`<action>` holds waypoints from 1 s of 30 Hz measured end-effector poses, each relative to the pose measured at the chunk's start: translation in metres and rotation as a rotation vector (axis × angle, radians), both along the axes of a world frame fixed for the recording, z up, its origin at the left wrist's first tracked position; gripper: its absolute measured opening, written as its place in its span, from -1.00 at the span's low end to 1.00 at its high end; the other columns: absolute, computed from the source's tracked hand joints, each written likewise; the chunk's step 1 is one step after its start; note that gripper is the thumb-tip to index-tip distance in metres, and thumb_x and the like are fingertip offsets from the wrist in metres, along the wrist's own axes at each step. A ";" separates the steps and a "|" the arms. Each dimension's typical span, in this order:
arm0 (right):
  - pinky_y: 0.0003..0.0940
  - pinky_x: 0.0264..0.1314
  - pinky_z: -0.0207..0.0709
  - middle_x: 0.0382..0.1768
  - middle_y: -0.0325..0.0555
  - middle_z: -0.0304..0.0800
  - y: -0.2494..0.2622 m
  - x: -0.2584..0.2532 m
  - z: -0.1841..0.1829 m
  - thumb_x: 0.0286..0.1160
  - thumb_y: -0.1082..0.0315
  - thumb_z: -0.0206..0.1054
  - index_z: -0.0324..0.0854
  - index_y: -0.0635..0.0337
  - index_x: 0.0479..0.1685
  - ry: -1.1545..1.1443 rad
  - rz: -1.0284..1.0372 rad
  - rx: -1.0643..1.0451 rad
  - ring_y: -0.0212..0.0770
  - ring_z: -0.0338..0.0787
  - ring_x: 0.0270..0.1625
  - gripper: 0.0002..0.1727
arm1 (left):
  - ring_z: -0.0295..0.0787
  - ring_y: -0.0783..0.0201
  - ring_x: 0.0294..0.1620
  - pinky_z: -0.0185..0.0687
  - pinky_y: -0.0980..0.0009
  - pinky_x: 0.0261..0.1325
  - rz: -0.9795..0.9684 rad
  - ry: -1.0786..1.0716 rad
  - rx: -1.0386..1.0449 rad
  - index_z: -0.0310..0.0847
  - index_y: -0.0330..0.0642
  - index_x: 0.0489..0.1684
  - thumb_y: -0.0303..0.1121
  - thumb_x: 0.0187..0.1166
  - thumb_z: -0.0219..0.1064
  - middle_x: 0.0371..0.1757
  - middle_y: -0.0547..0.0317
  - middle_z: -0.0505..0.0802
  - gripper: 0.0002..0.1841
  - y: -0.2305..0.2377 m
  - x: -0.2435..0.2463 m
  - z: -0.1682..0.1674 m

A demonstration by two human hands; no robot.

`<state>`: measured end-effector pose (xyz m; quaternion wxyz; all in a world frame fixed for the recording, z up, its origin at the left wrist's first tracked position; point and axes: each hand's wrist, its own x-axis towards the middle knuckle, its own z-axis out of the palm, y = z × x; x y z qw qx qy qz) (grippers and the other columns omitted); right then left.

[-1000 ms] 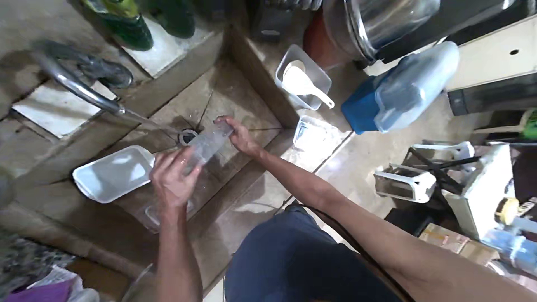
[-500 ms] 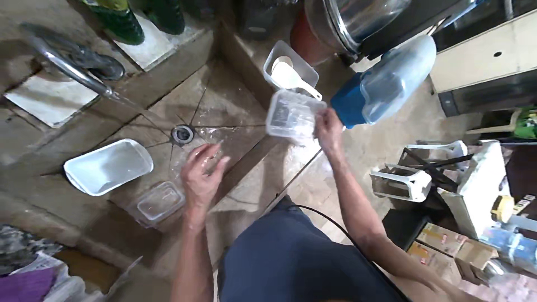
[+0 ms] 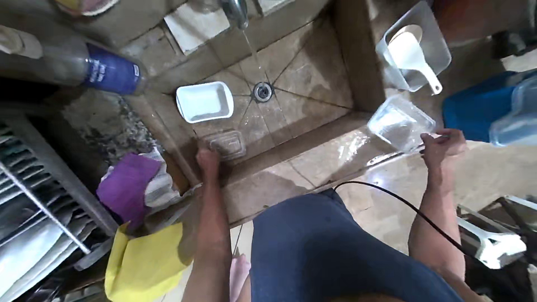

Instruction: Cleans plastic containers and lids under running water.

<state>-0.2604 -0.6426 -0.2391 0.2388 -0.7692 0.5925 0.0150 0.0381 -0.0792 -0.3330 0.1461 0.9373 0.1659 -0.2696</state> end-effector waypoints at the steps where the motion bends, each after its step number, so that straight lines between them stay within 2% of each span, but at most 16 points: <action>1: 0.21 0.21 0.59 0.10 0.22 0.76 0.004 0.002 0.007 0.47 0.00 0.50 0.45 0.19 0.54 -0.004 0.022 -0.058 0.16 0.78 0.06 -0.28 | 0.64 -0.41 0.43 0.45 -0.36 0.48 0.019 -0.011 0.011 0.25 -0.25 0.75 -0.15 0.66 0.33 0.38 -0.47 0.70 -0.31 0.004 -0.002 -0.012; 4: 0.05 0.19 0.62 0.10 0.23 0.72 0.024 0.023 0.030 0.60 0.03 0.36 0.45 0.28 0.51 -0.104 0.151 -0.131 0.09 0.76 0.04 -0.37 | 0.67 -0.39 0.39 0.49 -0.35 0.45 0.011 -0.014 0.039 0.51 -0.37 0.49 -0.21 0.67 0.27 0.29 -0.45 0.75 -0.49 0.010 -0.002 -0.036; 7: -0.03 0.16 0.68 0.10 0.29 0.75 0.061 0.073 0.032 0.69 0.18 0.29 0.53 0.39 0.39 -0.236 0.339 -0.007 0.05 0.80 0.00 -0.51 | 0.69 -0.39 0.36 0.50 -0.35 0.43 -0.064 0.025 0.011 0.67 -0.42 0.25 -0.21 0.73 0.20 0.24 -0.46 0.77 -0.59 -0.002 0.000 -0.041; 9: -0.03 0.14 0.71 0.02 0.27 0.79 0.093 0.118 0.016 0.67 0.26 0.32 0.57 0.43 0.30 -0.313 0.521 0.151 0.01 0.83 -0.03 -0.58 | 0.71 -0.38 0.33 0.52 -0.36 0.40 -0.144 -0.003 -0.057 0.70 -0.38 0.23 -0.26 0.76 0.15 0.21 -0.42 0.80 -0.63 -0.017 0.001 -0.034; 11: -0.09 0.15 0.75 -0.03 0.10 0.85 0.127 0.163 -0.010 0.63 0.18 0.40 0.65 0.33 0.27 -0.341 0.713 0.304 -0.11 0.86 -0.05 -0.58 | 0.76 -0.34 0.25 0.57 -0.36 0.33 -0.223 -0.083 -0.177 0.70 -0.30 0.26 -0.27 0.74 0.17 0.17 -0.36 0.82 -0.65 -0.040 0.001 -0.018; 13: -0.14 0.22 0.77 0.18 0.00 0.84 0.162 0.206 -0.041 0.60 0.03 0.42 0.58 0.19 0.48 -0.313 0.777 0.518 -0.18 0.88 0.07 -0.42 | 0.77 -0.25 0.29 0.56 -0.30 0.41 -0.235 -0.101 -0.270 0.69 -0.26 0.33 -0.26 0.75 0.15 0.22 -0.28 0.83 -0.63 -0.072 0.015 0.000; 15: -0.05 0.20 0.78 0.50 0.05 0.65 0.189 0.243 -0.068 0.58 -0.01 0.43 0.29 0.09 0.76 -0.329 0.718 0.758 -0.08 0.87 0.15 -0.21 | 0.79 -0.17 0.27 0.59 -0.22 0.42 -0.262 -0.186 -0.343 0.71 -0.31 0.26 -0.30 0.74 0.16 0.20 -0.24 0.84 -0.66 -0.102 0.032 0.012; 17: 0.05 0.22 0.74 0.58 0.04 0.58 0.203 0.276 -0.083 0.70 0.02 0.31 0.15 -0.07 0.86 -0.340 0.673 0.802 0.02 0.82 0.26 -0.24 | 0.79 -0.10 0.27 0.60 -0.13 0.43 -0.267 -0.259 -0.394 0.72 -0.34 0.20 -0.32 0.73 0.15 0.18 -0.22 0.84 -0.67 -0.126 0.054 0.022; 19: 0.02 0.10 0.74 0.31 0.07 0.77 0.202 0.302 -0.092 0.80 0.18 0.13 0.24 -0.02 0.81 -0.392 0.634 0.633 0.00 0.86 0.09 -0.41 | 0.82 -0.04 0.22 0.65 -0.06 0.39 -0.237 -0.299 -0.432 0.72 -0.32 0.22 -0.30 0.74 0.15 0.16 -0.18 0.86 -0.66 -0.141 0.077 0.029; 21: -0.03 0.14 0.69 0.15 0.07 0.84 0.188 0.319 -0.089 0.83 0.21 0.08 0.37 0.06 0.71 -0.438 0.529 0.580 -0.06 0.84 0.06 -0.49 | 0.85 -0.02 0.13 0.71 -0.04 0.30 -0.187 -0.271 -0.525 0.71 -0.31 0.24 -0.29 0.73 0.18 0.15 -0.18 0.85 -0.66 -0.157 0.094 0.030; 22: -0.07 0.19 0.68 0.19 0.05 0.83 0.179 0.324 -0.083 0.87 0.20 0.00 0.44 0.09 0.67 -0.461 0.475 0.608 -0.10 0.83 0.10 -0.52 | 0.87 0.01 0.07 0.77 -0.02 0.22 -0.161 -0.236 -0.590 0.70 -0.30 0.26 -0.28 0.74 0.19 0.15 -0.18 0.84 -0.67 -0.167 0.098 0.027; 23: -0.11 0.12 0.73 0.21 0.04 0.82 0.171 0.327 -0.078 0.91 0.17 -0.08 0.45 0.08 0.66 -0.486 0.423 0.643 -0.13 0.85 0.06 -0.52 | 0.88 0.03 0.02 0.82 0.00 0.15 -0.121 -0.208 -0.660 0.69 -0.29 0.26 -0.28 0.74 0.21 0.14 -0.17 0.84 -0.67 -0.177 0.100 0.021; 24: -0.12 -0.03 0.80 0.18 0.04 0.83 0.164 0.328 -0.074 0.93 0.13 -0.12 0.42 0.04 0.67 -0.507 0.363 0.674 -0.11 0.89 -0.05 -0.51 | 0.86 0.04 0.05 0.79 0.00 0.17 -0.063 -0.184 -0.731 0.69 -0.27 0.28 -0.26 0.75 0.21 0.16 -0.16 0.83 -0.66 -0.188 0.100 0.014; 26: -0.10 -0.16 0.81 0.18 0.08 0.80 0.156 0.332 -0.072 0.94 0.10 -0.12 0.35 0.00 0.74 -0.532 0.288 0.723 -0.05 0.88 -0.17 -0.49 | 0.80 0.07 0.11 0.72 0.04 0.17 0.097 -0.104 -0.862 0.62 -0.20 0.40 -0.19 0.81 0.15 0.26 -0.12 0.80 -0.62 -0.202 0.096 -0.001; 28: -0.09 -0.15 0.82 0.19 0.08 0.81 0.164 0.336 -0.082 0.93 0.08 -0.14 0.32 -0.07 0.77 -0.524 0.285 0.764 -0.02 0.89 -0.13 -0.47 | 0.82 0.09 0.05 0.79 0.10 0.04 0.332 -0.028 -1.039 0.44 -0.14 0.60 -0.11 0.87 0.05 0.35 -0.08 0.76 -0.54 -0.201 0.086 -0.013; 30: -0.11 -0.08 0.77 0.20 0.06 0.82 0.191 0.346 -0.100 0.93 0.08 -0.14 0.35 -0.08 0.75 -0.542 0.338 0.831 -0.05 0.88 -0.03 -0.48 | 0.88 0.00 0.05 0.86 0.08 0.00 0.506 -0.112 -1.153 0.31 -0.16 0.66 -0.09 0.90 -0.02 0.35 -0.12 0.77 -0.51 -0.184 0.080 -0.018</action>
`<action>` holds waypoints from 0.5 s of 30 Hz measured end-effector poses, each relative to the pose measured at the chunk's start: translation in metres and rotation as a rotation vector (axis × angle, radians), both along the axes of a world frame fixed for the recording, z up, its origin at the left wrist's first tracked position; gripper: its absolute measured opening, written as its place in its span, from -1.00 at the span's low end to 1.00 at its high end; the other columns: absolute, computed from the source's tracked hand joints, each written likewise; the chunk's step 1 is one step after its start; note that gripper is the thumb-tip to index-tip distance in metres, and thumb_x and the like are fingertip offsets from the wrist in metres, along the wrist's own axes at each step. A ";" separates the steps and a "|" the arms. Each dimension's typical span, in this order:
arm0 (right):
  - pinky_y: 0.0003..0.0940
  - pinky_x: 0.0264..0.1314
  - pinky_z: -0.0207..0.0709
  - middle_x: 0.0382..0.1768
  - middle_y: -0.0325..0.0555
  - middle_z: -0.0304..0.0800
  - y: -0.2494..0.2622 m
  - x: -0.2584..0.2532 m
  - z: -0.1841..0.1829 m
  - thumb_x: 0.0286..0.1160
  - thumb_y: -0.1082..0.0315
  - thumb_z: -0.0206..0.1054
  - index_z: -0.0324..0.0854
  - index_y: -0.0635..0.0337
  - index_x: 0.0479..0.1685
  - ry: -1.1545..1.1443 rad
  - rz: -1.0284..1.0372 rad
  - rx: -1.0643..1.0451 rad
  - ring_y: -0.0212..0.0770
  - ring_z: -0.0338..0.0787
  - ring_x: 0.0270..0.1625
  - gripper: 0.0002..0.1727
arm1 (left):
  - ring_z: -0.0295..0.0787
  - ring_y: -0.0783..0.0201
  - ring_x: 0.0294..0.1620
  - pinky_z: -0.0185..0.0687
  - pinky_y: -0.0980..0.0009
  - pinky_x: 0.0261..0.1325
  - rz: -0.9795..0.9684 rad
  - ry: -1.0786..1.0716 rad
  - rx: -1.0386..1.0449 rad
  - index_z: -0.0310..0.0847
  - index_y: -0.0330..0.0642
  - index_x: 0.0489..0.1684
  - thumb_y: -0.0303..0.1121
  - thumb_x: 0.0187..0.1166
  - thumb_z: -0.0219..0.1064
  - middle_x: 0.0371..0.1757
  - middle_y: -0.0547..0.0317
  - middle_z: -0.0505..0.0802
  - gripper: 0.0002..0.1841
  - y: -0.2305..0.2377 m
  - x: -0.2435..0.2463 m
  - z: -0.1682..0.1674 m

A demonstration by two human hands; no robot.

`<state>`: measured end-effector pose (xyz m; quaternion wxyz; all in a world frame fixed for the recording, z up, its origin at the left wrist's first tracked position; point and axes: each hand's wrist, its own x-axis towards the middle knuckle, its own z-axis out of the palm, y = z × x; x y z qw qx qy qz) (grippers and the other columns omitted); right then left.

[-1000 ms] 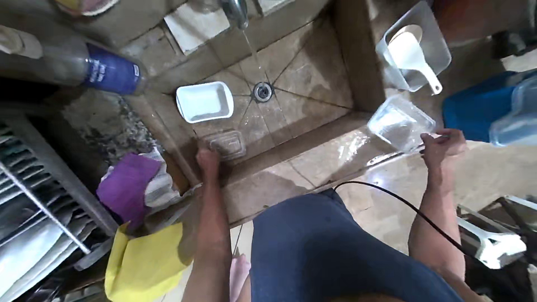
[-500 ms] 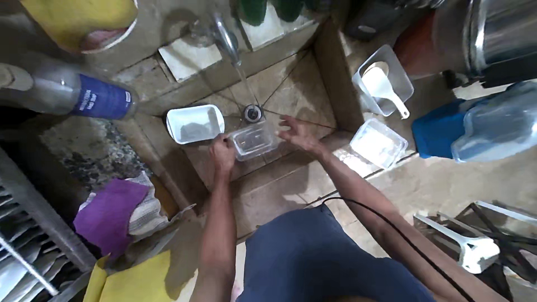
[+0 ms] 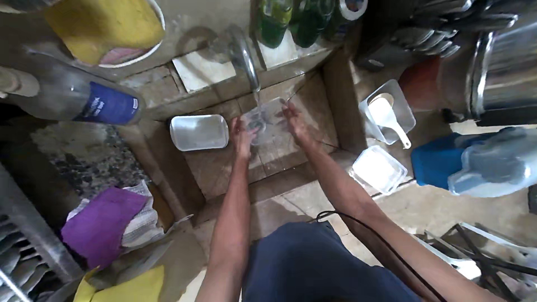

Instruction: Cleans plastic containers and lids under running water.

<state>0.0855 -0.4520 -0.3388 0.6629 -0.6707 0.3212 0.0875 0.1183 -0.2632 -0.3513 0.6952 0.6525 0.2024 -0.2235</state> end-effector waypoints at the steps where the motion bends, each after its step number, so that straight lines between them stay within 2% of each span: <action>1: -0.07 0.05 0.76 0.26 0.07 0.80 0.016 0.005 -0.009 0.93 0.08 -0.12 0.38 -0.02 0.73 -0.021 0.027 0.036 -0.05 0.86 0.10 -0.48 | 0.88 0.01 0.04 0.84 0.10 0.00 0.092 -0.024 -0.026 0.28 -0.14 0.66 -0.08 0.91 -0.08 0.35 -0.10 0.77 -0.51 0.012 -0.002 -0.003; 2: -0.03 0.27 0.69 0.39 0.05 0.74 0.030 0.008 -0.017 0.91 0.08 -0.07 0.39 0.01 0.73 -0.030 0.061 0.072 -0.07 0.79 0.28 -0.48 | 0.87 0.03 0.06 0.83 0.12 0.03 0.171 -0.043 -0.034 0.27 -0.14 0.68 -0.06 0.93 -0.13 0.37 -0.08 0.77 -0.50 0.024 -0.004 -0.003; 3: 0.02 0.39 0.64 0.50 0.03 0.65 0.041 0.010 -0.022 0.89 0.08 -0.02 0.39 0.03 0.73 -0.020 0.086 0.110 -0.07 0.71 0.42 -0.47 | 0.85 0.08 0.08 0.80 0.15 0.07 0.218 -0.056 -0.015 0.28 -0.14 0.69 -0.04 0.93 -0.21 0.39 -0.04 0.76 -0.47 0.032 -0.004 -0.001; 5: 0.04 0.18 0.75 0.37 0.02 0.75 0.048 0.012 -0.025 0.89 0.08 0.01 0.42 0.01 0.70 0.005 0.073 0.168 -0.03 0.81 0.25 -0.49 | 0.81 0.11 0.20 0.75 0.15 0.23 0.250 -0.083 -0.008 0.34 -0.20 0.67 0.00 0.94 -0.33 0.43 -0.04 0.74 -0.40 0.034 -0.005 0.001; 7: -0.03 0.03 0.79 0.29 -0.06 0.82 0.030 0.008 -0.022 0.90 0.04 -0.02 0.45 -0.03 0.67 0.030 -0.008 0.214 -0.04 0.87 0.14 -0.50 | 0.74 0.09 0.36 0.69 0.10 0.39 0.187 -0.149 -0.030 0.40 -0.27 0.62 -0.06 0.94 -0.32 0.45 -0.09 0.73 -0.41 0.017 -0.006 -0.002; 8: -0.05 0.00 0.79 0.30 -0.08 0.81 0.016 0.006 -0.019 0.90 0.01 -0.05 0.44 -0.05 0.67 0.049 -0.055 0.228 -0.04 0.87 0.12 -0.49 | 0.70 0.09 0.42 0.67 0.08 0.44 0.126 -0.164 -0.030 0.40 -0.27 0.62 -0.07 0.94 -0.30 0.47 -0.08 0.71 -0.42 0.005 -0.006 -0.003; 11: -0.08 -0.06 0.78 0.26 -0.10 0.83 -0.009 0.000 -0.015 0.89 -0.11 -0.14 0.47 -0.07 0.63 0.081 -0.196 0.186 -0.05 0.87 0.09 -0.44 | 0.48 0.22 0.63 0.42 0.11 0.68 -0.028 -0.132 -0.023 0.43 -0.11 0.67 0.00 0.92 -0.22 0.60 0.06 0.62 -0.43 -0.026 -0.007 -0.001; 12: -0.10 -0.07 0.77 0.23 -0.11 0.85 -0.006 0.001 -0.015 0.89 -0.12 -0.14 0.49 -0.06 0.61 0.064 -0.219 0.146 -0.07 0.88 0.07 -0.43 | 0.49 0.22 0.62 0.42 0.12 0.66 -0.051 -0.133 -0.026 0.42 -0.09 0.67 0.01 0.92 -0.26 0.59 0.07 0.63 -0.42 -0.027 -0.005 -0.002; 13: -0.14 -0.08 0.78 0.18 -0.08 0.86 0.002 0.002 -0.016 0.90 -0.08 -0.11 0.54 0.00 0.57 0.003 -0.223 0.085 -0.09 0.88 0.03 -0.45 | 0.57 0.19 0.55 0.51 0.11 0.57 -0.049 -0.103 -0.018 0.39 -0.07 0.69 0.07 0.92 -0.32 0.55 0.07 0.67 -0.38 -0.024 -0.002 -0.004; 14: -0.16 0.03 0.77 0.18 -0.02 0.85 0.013 0.004 -0.018 0.91 0.04 -0.06 0.56 0.10 0.55 -0.108 -0.191 0.022 -0.11 0.87 0.06 -0.49 | 0.62 0.12 0.50 0.59 0.06 0.47 -0.036 -0.028 -0.005 0.35 -0.03 0.72 0.16 0.88 -0.40 0.54 0.04 0.68 -0.31 -0.015 0.001 -0.005; 15: -0.19 0.24 0.72 0.27 0.04 0.81 0.023 0.004 -0.019 0.90 0.17 -0.02 0.55 0.19 0.56 -0.242 -0.114 -0.047 -0.15 0.83 0.18 -0.52 | 0.64 0.01 0.48 0.61 -0.04 0.37 0.001 0.098 0.005 0.34 0.04 0.74 0.28 0.82 -0.45 0.56 0.01 0.67 -0.23 -0.006 0.003 -0.003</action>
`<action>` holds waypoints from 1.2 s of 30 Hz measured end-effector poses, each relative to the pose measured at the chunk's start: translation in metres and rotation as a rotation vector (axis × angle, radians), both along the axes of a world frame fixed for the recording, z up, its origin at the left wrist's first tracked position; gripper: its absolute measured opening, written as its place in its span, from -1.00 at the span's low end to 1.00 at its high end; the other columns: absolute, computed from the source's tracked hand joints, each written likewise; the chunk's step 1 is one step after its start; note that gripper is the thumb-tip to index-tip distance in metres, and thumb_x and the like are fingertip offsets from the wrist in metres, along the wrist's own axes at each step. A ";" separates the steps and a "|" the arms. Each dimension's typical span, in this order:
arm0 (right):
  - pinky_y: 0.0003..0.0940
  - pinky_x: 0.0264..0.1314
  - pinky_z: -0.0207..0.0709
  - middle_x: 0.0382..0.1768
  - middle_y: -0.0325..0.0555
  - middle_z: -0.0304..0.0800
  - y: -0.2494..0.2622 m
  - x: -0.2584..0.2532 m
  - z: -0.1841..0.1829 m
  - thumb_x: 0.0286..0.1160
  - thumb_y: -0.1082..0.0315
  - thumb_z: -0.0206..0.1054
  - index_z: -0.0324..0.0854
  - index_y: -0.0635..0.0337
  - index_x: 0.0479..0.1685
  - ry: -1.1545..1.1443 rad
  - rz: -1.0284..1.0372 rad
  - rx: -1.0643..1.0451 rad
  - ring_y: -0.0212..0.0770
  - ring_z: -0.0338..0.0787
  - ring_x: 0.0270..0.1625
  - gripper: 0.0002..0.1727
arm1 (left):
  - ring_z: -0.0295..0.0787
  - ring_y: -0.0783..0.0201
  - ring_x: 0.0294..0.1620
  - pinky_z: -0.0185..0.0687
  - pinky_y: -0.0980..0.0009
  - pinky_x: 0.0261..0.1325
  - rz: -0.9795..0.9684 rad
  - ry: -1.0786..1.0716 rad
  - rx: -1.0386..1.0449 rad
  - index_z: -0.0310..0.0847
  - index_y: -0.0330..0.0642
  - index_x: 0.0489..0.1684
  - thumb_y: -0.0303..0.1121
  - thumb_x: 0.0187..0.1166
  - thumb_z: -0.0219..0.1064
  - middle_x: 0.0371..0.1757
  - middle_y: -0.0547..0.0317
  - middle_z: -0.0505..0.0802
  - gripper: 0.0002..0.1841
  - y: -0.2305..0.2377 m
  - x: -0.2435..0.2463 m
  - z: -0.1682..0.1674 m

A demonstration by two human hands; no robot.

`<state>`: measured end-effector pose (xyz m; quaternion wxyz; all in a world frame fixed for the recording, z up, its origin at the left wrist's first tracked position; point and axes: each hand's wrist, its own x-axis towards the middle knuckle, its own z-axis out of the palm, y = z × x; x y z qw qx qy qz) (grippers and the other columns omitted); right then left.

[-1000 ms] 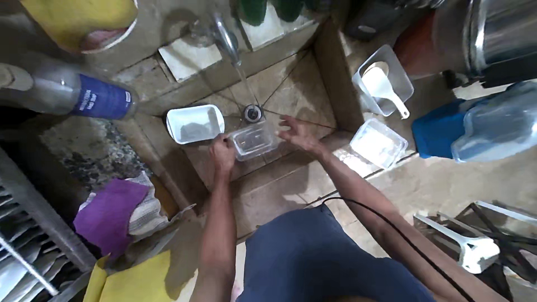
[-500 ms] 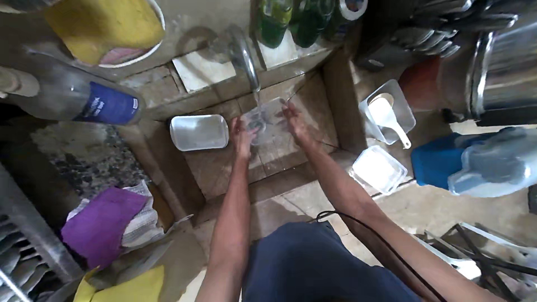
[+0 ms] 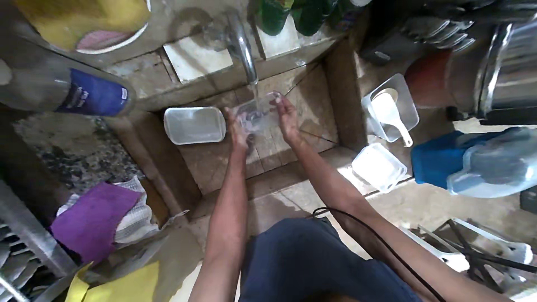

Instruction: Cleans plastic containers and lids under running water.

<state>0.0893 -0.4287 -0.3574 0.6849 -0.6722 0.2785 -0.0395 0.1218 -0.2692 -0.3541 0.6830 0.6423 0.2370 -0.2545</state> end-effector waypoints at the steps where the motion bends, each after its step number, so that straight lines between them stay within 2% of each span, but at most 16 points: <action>1: -0.16 0.49 0.62 0.38 0.08 0.74 0.008 0.000 0.002 0.87 0.27 0.04 0.55 0.25 0.56 -0.115 0.086 -0.076 -0.14 0.76 0.37 -0.55 | 0.59 -0.09 0.53 0.58 -0.18 0.37 0.035 0.131 -0.021 0.32 0.12 0.75 0.42 0.72 -0.47 0.61 -0.01 0.62 -0.15 0.010 0.002 0.001; 3: -0.13 0.61 0.51 0.44 0.14 0.68 0.019 0.002 0.012 0.76 0.38 0.17 0.61 0.29 0.50 -0.250 0.226 -0.182 -0.08 0.67 0.49 -0.59 | 0.54 -0.20 0.55 0.59 -0.28 0.34 0.113 0.270 -0.117 0.28 0.13 0.75 0.53 0.62 -0.45 0.67 -0.12 0.52 -0.08 0.025 0.002 -0.005; 6: -0.16 0.54 0.58 0.41 0.09 0.70 0.020 0.003 0.026 0.59 0.41 0.35 0.68 0.28 0.41 -0.269 0.328 -0.253 -0.13 0.69 0.45 -0.59 | 0.71 -0.20 0.32 0.72 -0.16 0.18 0.204 0.319 -0.285 0.18 0.04 0.75 0.36 0.72 -0.44 0.54 -0.21 0.60 -0.20 0.022 -0.004 -0.012; 10: -0.07 0.53 0.57 0.37 0.10 0.73 0.015 0.011 0.036 0.32 0.39 0.49 0.74 0.28 0.31 -0.288 0.392 -0.371 -0.05 0.69 0.44 -0.51 | 0.75 -0.07 0.17 0.69 -0.08 0.14 0.270 0.310 -0.510 0.37 -0.04 0.54 0.32 0.69 -0.53 0.26 -0.13 0.76 -0.19 0.005 -0.010 -0.023; 13: -0.01 0.61 0.46 0.40 0.16 0.70 0.007 0.007 0.041 0.43 0.33 0.35 0.75 0.30 0.30 -0.324 0.429 -0.386 0.04 0.61 0.51 -0.55 | 0.77 -0.02 0.07 0.71 -0.05 0.11 0.318 0.290 -0.485 0.41 -0.06 0.44 0.31 0.71 -0.47 0.13 -0.06 0.78 -0.23 -0.007 -0.006 -0.025; 15: 0.03 0.68 0.34 0.44 0.16 0.66 -0.006 0.000 0.030 0.51 0.33 0.05 0.76 0.25 0.29 -0.304 0.386 -0.375 0.07 0.53 0.58 -0.51 | 0.75 -0.05 0.17 0.71 -0.07 0.18 0.317 0.215 -0.445 0.25 -0.06 0.62 0.26 0.77 -0.43 0.30 -0.10 0.72 -0.27 -0.013 -0.004 -0.028; 17: -0.01 0.67 0.32 0.48 0.16 0.61 -0.022 -0.010 0.009 0.57 0.35 -0.08 0.76 0.25 0.27 -0.260 0.265 -0.316 0.06 0.48 0.61 -0.48 | 0.67 -0.01 0.33 0.64 -0.01 0.31 0.268 0.137 -0.375 0.23 -0.07 0.69 0.17 0.81 -0.30 0.47 -0.08 0.62 -0.34 -0.019 0.000 -0.025; 19: -0.06 0.61 0.40 0.62 0.14 0.47 -0.037 -0.021 -0.005 0.66 0.33 -0.22 0.60 0.27 0.46 -0.128 0.143 -0.167 -0.01 0.42 0.67 -0.42 | 0.59 0.02 0.47 0.55 0.03 0.47 0.208 0.073 -0.316 0.32 -0.14 0.66 0.05 0.85 -0.12 0.55 -0.09 0.59 -0.41 -0.025 0.002 -0.020; 21: 0.05 0.43 0.58 0.71 -0.02 0.37 -0.042 -0.029 -0.009 0.84 0.19 -0.33 0.39 0.06 0.70 0.076 0.016 0.052 -0.05 0.48 0.64 -0.40 | 0.64 0.10 0.38 0.58 0.14 0.43 0.168 0.005 -0.258 0.46 -0.26 0.52 -0.11 0.83 0.06 0.42 -0.08 0.68 -0.53 -0.032 0.004 -0.016; 23: 0.13 0.29 0.68 0.69 0.02 0.40 -0.044 -0.031 -0.011 0.93 0.04 -0.31 0.27 -0.09 0.78 0.246 -0.095 0.232 0.06 0.63 0.52 -0.43 | 0.63 0.17 0.38 0.57 0.22 0.45 0.089 -0.115 -0.221 0.50 -0.35 0.48 -0.23 0.81 0.11 0.42 -0.07 0.69 -0.57 -0.034 0.004 -0.017; 25: 0.09 0.18 0.75 0.56 0.17 0.50 -0.043 -0.032 -0.009 0.93 0.02 -0.25 0.24 0.01 0.77 0.339 -0.184 0.352 0.13 0.75 0.33 -0.43 | 0.62 0.18 0.46 0.55 0.23 0.52 0.034 -0.216 -0.209 0.53 -0.34 0.50 -0.27 0.76 0.17 0.50 -0.04 0.68 -0.56 -0.030 0.003 -0.017; 27: 0.05 0.10 0.79 0.40 0.21 0.63 -0.038 -0.031 -0.003 0.94 0.10 -0.24 0.31 0.16 0.66 0.371 -0.210 0.429 0.11 0.81 0.20 -0.47 | 0.66 0.15 0.46 0.60 0.18 0.52 0.022 -0.278 -0.205 0.56 -0.32 0.48 -0.27 0.70 0.31 0.47 -0.04 0.72 -0.55 -0.022 0.003 -0.018; 30: 0.00 0.03 0.73 0.30 0.08 0.73 -0.034 -0.027 -0.002 0.91 0.06 -0.16 0.34 0.04 0.66 0.454 -0.205 0.480 0.02 0.81 0.12 -0.49 | 0.61 0.19 0.52 0.55 0.22 0.56 -0.007 -0.344 -0.205 0.48 -0.35 0.56 -0.45 0.65 0.32 0.54 -0.03 0.67 -0.51 -0.011 0.002 -0.007; 32: -0.03 0.02 0.71 0.15 0.02 0.77 -0.035 -0.028 -0.020 0.88 0.02 -0.09 0.45 0.07 0.49 0.481 -0.246 0.543 -0.04 0.79 0.07 -0.53 | 0.62 0.15 0.51 0.55 0.23 0.57 -0.041 -0.420 -0.212 0.51 -0.41 0.52 -0.57 0.59 0.32 0.53 -0.09 0.67 -0.52 -0.013 -0.001 0.000; 34: -0.05 0.06 0.71 0.13 0.01 0.75 -0.038 -0.031 -0.038 0.87 0.10 -0.09 0.41 0.08 0.47 0.461 -0.224 0.644 -0.06 0.79 0.07 -0.59 | 0.64 0.05 0.52 0.57 0.16 0.59 -0.090 -0.475 -0.265 0.51 -0.41 0.53 -0.60 0.61 0.26 0.55 -0.13 0.67 -0.54 -0.017 -0.004 0.000; 36: 0.00 0.08 0.71 0.17 0.02 0.73 -0.034 -0.031 -0.036 0.87 0.23 -0.10 0.39 0.04 0.50 0.443 -0.221 0.644 -0.03 0.78 0.09 -0.62 | 0.70 -0.03 0.47 0.63 0.08 0.54 -0.070 -0.470 -0.316 0.49 -0.43 0.54 -0.57 0.66 0.22 0.53 -0.16 0.69 -0.55 -0.018 -0.006 0.001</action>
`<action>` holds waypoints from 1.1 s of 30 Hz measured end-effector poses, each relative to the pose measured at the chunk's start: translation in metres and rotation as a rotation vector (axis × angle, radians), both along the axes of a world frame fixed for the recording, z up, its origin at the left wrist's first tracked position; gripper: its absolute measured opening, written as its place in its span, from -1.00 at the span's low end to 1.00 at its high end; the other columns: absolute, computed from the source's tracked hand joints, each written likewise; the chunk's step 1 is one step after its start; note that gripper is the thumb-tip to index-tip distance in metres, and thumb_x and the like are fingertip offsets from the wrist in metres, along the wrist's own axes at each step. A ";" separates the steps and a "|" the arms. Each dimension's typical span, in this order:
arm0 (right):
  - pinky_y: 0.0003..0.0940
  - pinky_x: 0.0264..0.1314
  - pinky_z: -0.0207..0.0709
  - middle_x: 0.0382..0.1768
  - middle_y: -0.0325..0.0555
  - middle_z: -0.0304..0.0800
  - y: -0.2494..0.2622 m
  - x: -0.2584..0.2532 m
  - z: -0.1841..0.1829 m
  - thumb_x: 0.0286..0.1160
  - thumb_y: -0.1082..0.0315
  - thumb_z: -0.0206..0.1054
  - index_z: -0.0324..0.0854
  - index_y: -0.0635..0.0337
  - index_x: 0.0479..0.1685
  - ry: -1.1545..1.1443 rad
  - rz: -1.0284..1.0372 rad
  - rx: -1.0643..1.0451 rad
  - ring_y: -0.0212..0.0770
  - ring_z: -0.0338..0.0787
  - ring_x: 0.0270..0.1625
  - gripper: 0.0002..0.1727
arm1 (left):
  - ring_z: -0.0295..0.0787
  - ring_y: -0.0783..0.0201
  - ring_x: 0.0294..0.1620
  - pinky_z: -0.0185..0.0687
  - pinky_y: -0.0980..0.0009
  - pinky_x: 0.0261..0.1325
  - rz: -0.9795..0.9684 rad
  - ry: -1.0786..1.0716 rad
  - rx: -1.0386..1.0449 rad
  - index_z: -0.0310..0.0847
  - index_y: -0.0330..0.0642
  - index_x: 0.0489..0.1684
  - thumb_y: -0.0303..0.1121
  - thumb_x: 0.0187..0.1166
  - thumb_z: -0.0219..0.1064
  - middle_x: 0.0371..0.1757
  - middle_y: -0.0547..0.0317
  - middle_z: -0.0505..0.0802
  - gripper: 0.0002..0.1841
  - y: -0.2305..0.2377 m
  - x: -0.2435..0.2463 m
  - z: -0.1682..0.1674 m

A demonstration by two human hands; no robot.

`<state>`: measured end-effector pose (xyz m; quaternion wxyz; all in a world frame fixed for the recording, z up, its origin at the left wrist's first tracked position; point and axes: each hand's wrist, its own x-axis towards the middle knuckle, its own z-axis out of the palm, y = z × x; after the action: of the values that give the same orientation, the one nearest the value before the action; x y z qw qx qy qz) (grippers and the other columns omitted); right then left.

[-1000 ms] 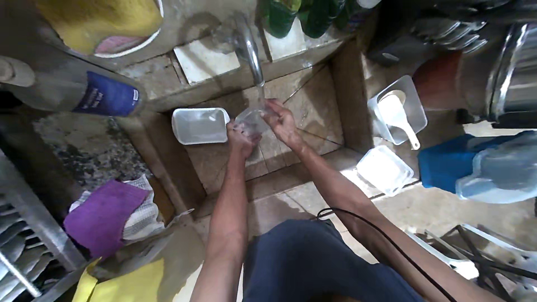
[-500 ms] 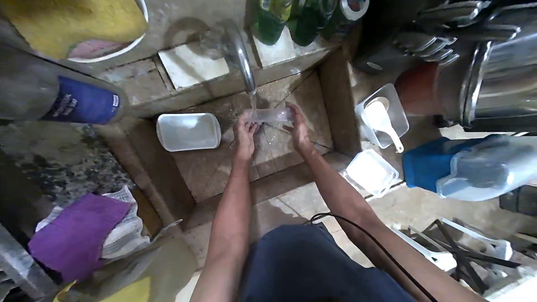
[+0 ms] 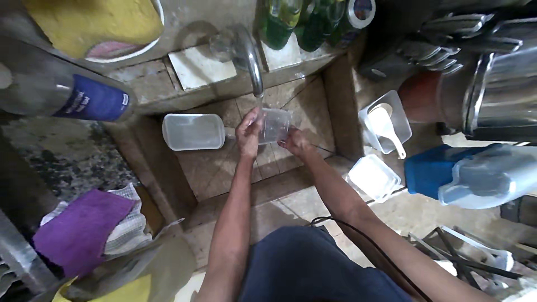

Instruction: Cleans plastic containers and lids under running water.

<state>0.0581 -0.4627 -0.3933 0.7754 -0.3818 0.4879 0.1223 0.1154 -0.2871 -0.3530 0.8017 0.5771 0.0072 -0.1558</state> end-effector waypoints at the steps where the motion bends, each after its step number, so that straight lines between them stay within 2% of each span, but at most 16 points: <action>1: 0.06 0.10 0.70 0.22 0.04 0.70 0.004 -0.001 0.004 0.85 0.30 -0.08 0.39 0.05 0.52 -0.020 0.000 -0.023 0.00 0.76 0.15 -0.62 | 0.71 -0.07 0.45 0.66 0.03 0.51 0.022 0.012 -0.027 0.45 -0.44 0.56 -0.58 0.67 0.18 0.52 -0.19 0.68 -0.54 0.004 -0.002 0.000; 3: 0.11 0.10 0.73 0.24 0.06 0.69 0.010 -0.002 0.004 0.80 0.38 -0.03 0.40 0.07 0.51 -0.101 0.020 -0.099 0.04 0.76 0.18 -0.61 | 0.71 -0.03 0.45 0.67 0.05 0.49 0.060 0.073 0.011 0.39 -0.41 0.62 -0.51 0.73 0.13 0.51 -0.16 0.70 -0.54 0.020 -0.007 -0.005; 5: 0.03 0.06 0.76 0.20 0.07 0.74 0.017 0.001 0.010 0.85 0.31 0.04 0.47 0.12 0.50 -0.169 0.103 -0.208 0.00 0.80 0.12 -0.63 | 0.71 0.02 0.43 0.69 0.07 0.46 0.120 0.212 0.116 0.36 -0.30 0.67 -0.35 0.84 0.07 0.51 -0.13 0.70 -0.54 0.037 -0.014 -0.014; 7: -0.12 -0.03 0.78 0.07 0.05 0.79 0.026 0.008 0.024 0.85 0.30 0.04 0.53 0.21 0.48 -0.246 0.278 -0.352 -0.11 0.83 -0.05 -0.62 | 0.77 0.03 0.32 0.77 0.06 0.24 0.210 0.458 0.168 0.25 -0.09 0.77 -0.23 0.90 -0.04 0.50 -0.08 0.69 -0.52 0.048 -0.019 -0.022; 9: -0.18 -0.08 0.77 -0.07 0.05 0.81 0.039 0.019 0.042 0.86 0.31 0.01 0.55 0.29 0.46 -0.322 0.436 -0.456 -0.17 0.82 -0.20 -0.60 | 0.78 0.03 0.22 0.76 0.03 0.11 0.281 0.656 0.087 0.29 0.01 0.72 -0.02 0.91 -0.17 0.42 -0.02 0.73 -0.49 0.052 -0.024 -0.034; 12: -0.16 -0.12 0.81 -0.08 0.09 0.83 0.052 0.034 0.067 0.84 0.35 0.02 0.54 0.31 0.49 -0.389 0.575 -0.483 -0.13 0.86 -0.24 -0.59 | 0.73 -0.02 0.26 0.71 -0.11 0.18 0.282 0.843 -0.053 0.38 -0.01 0.57 0.25 0.79 -0.20 0.32 -0.03 0.75 -0.35 0.044 -0.024 -0.041; 14: -0.14 -0.11 0.81 -0.05 0.10 0.83 0.052 0.040 0.078 0.82 0.34 0.08 0.56 0.32 0.45 -0.423 0.609 -0.462 -0.12 0.86 -0.21 -0.61 | 0.67 0.00 0.39 0.64 -0.16 0.30 0.204 0.865 -0.029 0.39 0.06 0.62 0.32 0.75 -0.16 0.42 0.02 0.72 -0.31 0.034 -0.020 -0.046; 16: -0.15 -0.06 0.81 -0.08 0.10 0.82 0.044 0.043 0.080 0.81 0.38 0.09 0.57 0.36 0.41 -0.469 0.645 -0.513 -0.13 0.86 -0.18 -0.63 | 0.63 -0.02 0.43 0.60 -0.21 0.29 0.148 0.867 0.076 0.37 0.13 0.64 0.37 0.73 -0.27 0.46 0.03 0.70 -0.27 0.024 -0.013 -0.045; 20: -0.19 0.22 0.70 -0.02 -0.03 0.86 0.023 0.032 0.079 0.75 0.37 0.16 0.76 0.22 0.19 -0.534 0.721 -0.851 -0.23 0.83 0.01 -0.72 | 0.50 -0.31 0.57 0.52 -0.46 0.29 0.037 0.978 0.087 -0.01 0.18 0.86 0.50 0.65 -0.42 0.69 -0.17 0.46 -0.12 0.014 0.001 -0.027; 22: -0.16 0.42 0.61 0.18 0.00 0.79 0.013 0.020 0.070 0.70 0.39 0.23 0.82 0.15 0.08 -0.559 0.659 -0.977 -0.15 0.74 0.28 -0.76 | 0.61 -0.28 0.47 0.65 -0.34 0.26 0.086 0.955 -0.012 -0.03 0.15 0.87 0.42 0.70 -0.28 0.67 -0.19 0.48 -0.17 0.010 0.004 -0.020; 24: -0.13 0.56 0.55 0.37 0.10 0.72 0.004 0.009 0.057 0.66 0.38 0.30 0.84 0.15 0.08 -0.494 0.545 -0.954 -0.04 0.65 0.50 -0.77 | 0.65 -0.23 0.40 0.67 -0.24 0.28 0.211 0.876 -0.142 0.13 0.05 0.78 0.26 0.72 -0.04 0.58 -0.20 0.54 -0.27 0.009 0.004 -0.021; 26: -0.08 0.45 0.63 0.39 0.06 0.76 0.004 0.002 0.057 0.73 0.33 0.25 0.82 0.12 0.21 -0.293 0.450 -0.762 -0.04 0.71 0.46 -0.72 | 0.70 -0.13 0.26 0.66 -0.16 0.24 0.274 0.717 -0.187 0.34 -0.12 0.46 0.05 0.74 -0.05 0.33 -0.16 0.68 -0.48 0.009 -0.001 -0.026; 27: -0.01 0.22 0.73 0.40 0.01 0.74 0.006 0.002 0.060 0.82 0.22 0.12 0.75 0.05 0.35 -0.170 0.408 -0.591 -0.02 0.77 0.35 -0.64 | 0.70 -0.05 0.17 0.64 -0.12 0.21 0.287 0.627 -0.203 0.40 -0.14 0.28 -0.07 0.73 -0.07 0.18 -0.09 0.72 -0.60 0.011 -0.005 -0.031; 28: 0.14 0.18 0.72 0.52 0.03 0.62 0.009 0.003 0.060 0.88 0.09 -0.03 0.60 -0.02 0.53 -0.084 0.356 -0.402 0.09 0.72 0.40 -0.54 | 0.72 0.00 0.13 0.67 -0.07 0.19 0.293 0.536 -0.203 0.44 -0.18 0.21 -0.22 0.67 -0.07 0.13 -0.06 0.75 -0.66 0.014 -0.009 -0.037; 30: 0.24 0.24 0.68 0.64 0.11 0.43 0.020 0.005 0.046 0.85 0.05 -0.02 0.34 -0.02 0.73 -0.043 0.238 -0.238 0.18 0.63 0.48 -0.45 | 0.71 0.10 0.15 0.70 0.08 0.20 0.255 0.391 -0.135 0.33 -0.23 0.33 -0.49 0.55 -0.06 0.21 -0.03 0.71 -0.63 0.020 -0.016 -0.047; 33: -0.02 0.21 0.74 0.65 0.10 0.46 0.030 0.008 0.025 0.67 0.42 0.18 0.06 0.06 0.86 -0.135 0.146 -0.347 0.03 0.73 0.38 -0.27 | 0.64 0.01 0.41 0.71 0.02 0.33 0.136 0.328 0.007 0.01 -0.12 0.78 -0.58 0.55 0.13 0.57 -0.13 0.53 -0.29 0.027 -0.017 -0.041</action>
<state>0.0661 -0.4323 -0.3681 0.7180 -0.5514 0.4196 0.0665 0.0986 -0.2598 -0.3937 0.7965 0.5449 0.1774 -0.1930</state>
